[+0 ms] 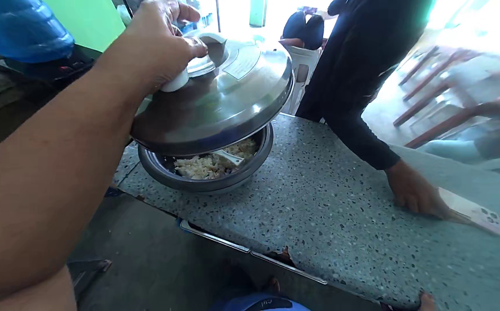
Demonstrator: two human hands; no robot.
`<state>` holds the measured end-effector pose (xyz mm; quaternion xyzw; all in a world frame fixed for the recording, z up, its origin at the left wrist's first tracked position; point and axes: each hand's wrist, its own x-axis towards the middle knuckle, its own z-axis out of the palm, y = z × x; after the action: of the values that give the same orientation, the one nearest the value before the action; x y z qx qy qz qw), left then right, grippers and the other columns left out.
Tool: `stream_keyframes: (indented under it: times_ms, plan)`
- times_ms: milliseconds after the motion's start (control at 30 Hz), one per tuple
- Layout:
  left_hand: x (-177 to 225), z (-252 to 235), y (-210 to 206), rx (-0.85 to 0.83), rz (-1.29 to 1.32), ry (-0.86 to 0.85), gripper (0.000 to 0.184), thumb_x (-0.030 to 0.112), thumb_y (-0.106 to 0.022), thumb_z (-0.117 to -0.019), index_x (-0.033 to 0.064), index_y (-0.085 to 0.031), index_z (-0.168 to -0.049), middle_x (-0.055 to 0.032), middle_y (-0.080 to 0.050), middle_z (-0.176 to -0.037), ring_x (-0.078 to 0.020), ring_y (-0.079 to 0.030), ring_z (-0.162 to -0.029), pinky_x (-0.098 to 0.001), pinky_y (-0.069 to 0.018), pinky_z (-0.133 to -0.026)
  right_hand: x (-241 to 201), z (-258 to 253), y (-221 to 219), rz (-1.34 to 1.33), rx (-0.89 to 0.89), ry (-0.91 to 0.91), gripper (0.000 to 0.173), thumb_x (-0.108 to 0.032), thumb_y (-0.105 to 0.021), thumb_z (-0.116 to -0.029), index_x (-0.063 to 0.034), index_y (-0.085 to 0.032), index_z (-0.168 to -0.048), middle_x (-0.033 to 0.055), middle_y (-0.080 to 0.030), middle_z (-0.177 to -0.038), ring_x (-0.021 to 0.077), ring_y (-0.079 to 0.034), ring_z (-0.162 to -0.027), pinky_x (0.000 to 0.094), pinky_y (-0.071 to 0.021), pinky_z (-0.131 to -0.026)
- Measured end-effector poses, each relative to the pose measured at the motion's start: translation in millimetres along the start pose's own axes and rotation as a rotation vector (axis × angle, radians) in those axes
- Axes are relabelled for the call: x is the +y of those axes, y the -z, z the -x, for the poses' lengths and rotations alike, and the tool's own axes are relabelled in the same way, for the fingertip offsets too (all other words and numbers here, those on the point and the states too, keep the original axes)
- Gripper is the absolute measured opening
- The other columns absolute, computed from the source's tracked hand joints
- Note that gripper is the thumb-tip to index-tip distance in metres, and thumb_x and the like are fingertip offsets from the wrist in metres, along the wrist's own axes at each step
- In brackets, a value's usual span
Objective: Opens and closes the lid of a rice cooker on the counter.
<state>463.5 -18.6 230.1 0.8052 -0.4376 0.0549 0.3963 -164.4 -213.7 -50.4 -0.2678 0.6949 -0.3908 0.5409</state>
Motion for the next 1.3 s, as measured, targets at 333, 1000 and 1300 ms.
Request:
stream_keyframes:
  times_ms: [333,1000,1300]
  plan:
    - [39.0,10.2,25.8,-0.05,0.029,0.235,0.014,0.03,-0.067,-0.0968,0.0188,-0.067,-0.104,0.0084,-0.06,-0.078,0.004,-0.053,-0.061,-0.0173,-0.0442,-0.056,28.1,41.0,-71.1,-0.239,0.17,0.185,0.061,-0.057,-0.028,-0.1096,-0.0145,-0.043,-0.151,0.0075,-0.054,-0.147,0.0187,-0.057,-0.131,0.0468,-0.0515,-0.105]
    - [-40.7,19.6,11.9,-0.316,0.1,-0.172,0.054,0.031,-0.064,-0.091,0.0163,-0.055,-0.142,0.0026,-0.063,-0.084,-0.0041,-0.055,-0.06,-0.0267,-0.0494,-0.051,29.9,30.6,-83.4,-0.141,0.489,0.26,0.065,-0.062,-0.045,-0.104,-0.0076,-0.058,-0.138,0.0107,-0.065,-0.131,0.0186,-0.065,-0.117,0.0452,-0.0546,-0.098]
    - [-50.1,58.3,-52.6,-0.327,0.058,-0.193,0.046,0.038,-0.058,-0.0884,0.0187,-0.068,-0.129,0.002,-0.07,-0.09,-0.0078,-0.063,-0.072,-0.0361,-0.0531,-0.061,24.3,37.6,-85.2,-0.086,0.528,0.192,0.072,-0.064,-0.047,-0.1025,-0.0007,-0.058,-0.135,0.017,-0.064,-0.128,0.0218,-0.064,-0.115,0.0466,-0.0524,-0.098]
